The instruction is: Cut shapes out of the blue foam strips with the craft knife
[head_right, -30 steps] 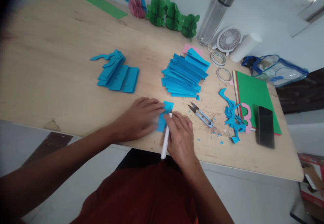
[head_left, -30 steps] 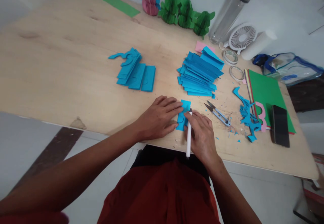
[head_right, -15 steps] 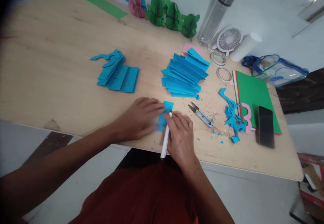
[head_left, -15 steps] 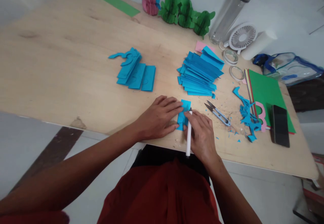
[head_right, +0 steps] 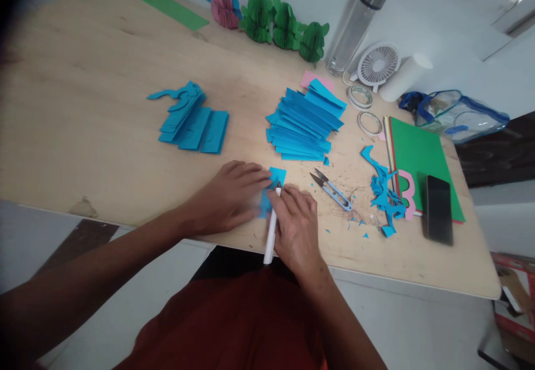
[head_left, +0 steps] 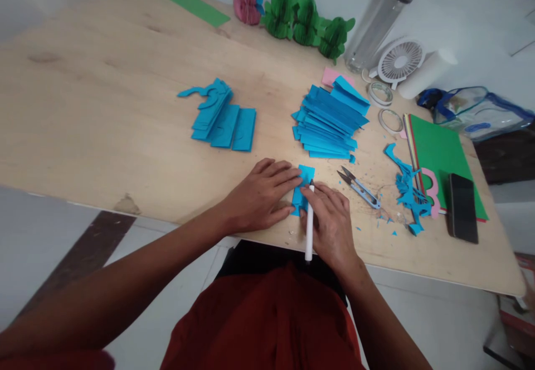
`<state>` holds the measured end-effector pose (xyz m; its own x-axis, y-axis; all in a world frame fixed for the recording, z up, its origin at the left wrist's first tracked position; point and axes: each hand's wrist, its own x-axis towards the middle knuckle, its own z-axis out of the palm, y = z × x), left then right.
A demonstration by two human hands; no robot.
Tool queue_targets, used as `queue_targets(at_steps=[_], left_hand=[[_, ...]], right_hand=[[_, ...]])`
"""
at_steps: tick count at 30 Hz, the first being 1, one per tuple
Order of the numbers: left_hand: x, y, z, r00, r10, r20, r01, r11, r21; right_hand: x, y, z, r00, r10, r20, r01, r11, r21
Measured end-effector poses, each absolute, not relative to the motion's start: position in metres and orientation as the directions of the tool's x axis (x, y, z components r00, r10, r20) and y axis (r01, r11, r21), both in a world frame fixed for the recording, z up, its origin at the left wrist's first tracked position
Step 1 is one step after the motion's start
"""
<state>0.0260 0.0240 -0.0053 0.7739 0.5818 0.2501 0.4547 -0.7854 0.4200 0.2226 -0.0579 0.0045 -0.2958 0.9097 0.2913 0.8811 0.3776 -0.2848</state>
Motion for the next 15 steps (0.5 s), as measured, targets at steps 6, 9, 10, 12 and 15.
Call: queue_targets(at_steps=[6,9,10,12,15], left_hand=[[0.0253,0.0247,-0.0058,0.756,0.603,0.256,0.458,-0.766,0.451],[0.0254,0.0251,-0.0059,0.760,0.603,0.245,0.457,-0.762,0.458],[0.0255,0.0252,-0.0060,0.759,0.604,0.243,0.459,-0.762,0.458],[0.0259,0.0250,-0.0063,0.758,0.606,0.242,0.463,-0.761,0.454],[0.0263,0.0248,-0.0069,0.759,0.606,0.237,0.467,-0.761,0.449]], right_hand=[[0.2216,-0.0580,0.0054,-0.288,0.909,0.301,0.883,0.373,-0.283],[0.2221,-0.0580,0.0049,-0.288,0.909,0.302,0.882,0.375,-0.287],[0.2223,-0.0580,0.0048,-0.288,0.909,0.301,0.881,0.375,-0.288],[0.2225,-0.0579,0.0048,-0.290,0.909,0.299,0.881,0.375,-0.289],[0.2224,-0.0578,0.0049,-0.290,0.909,0.300,0.881,0.376,-0.286]])
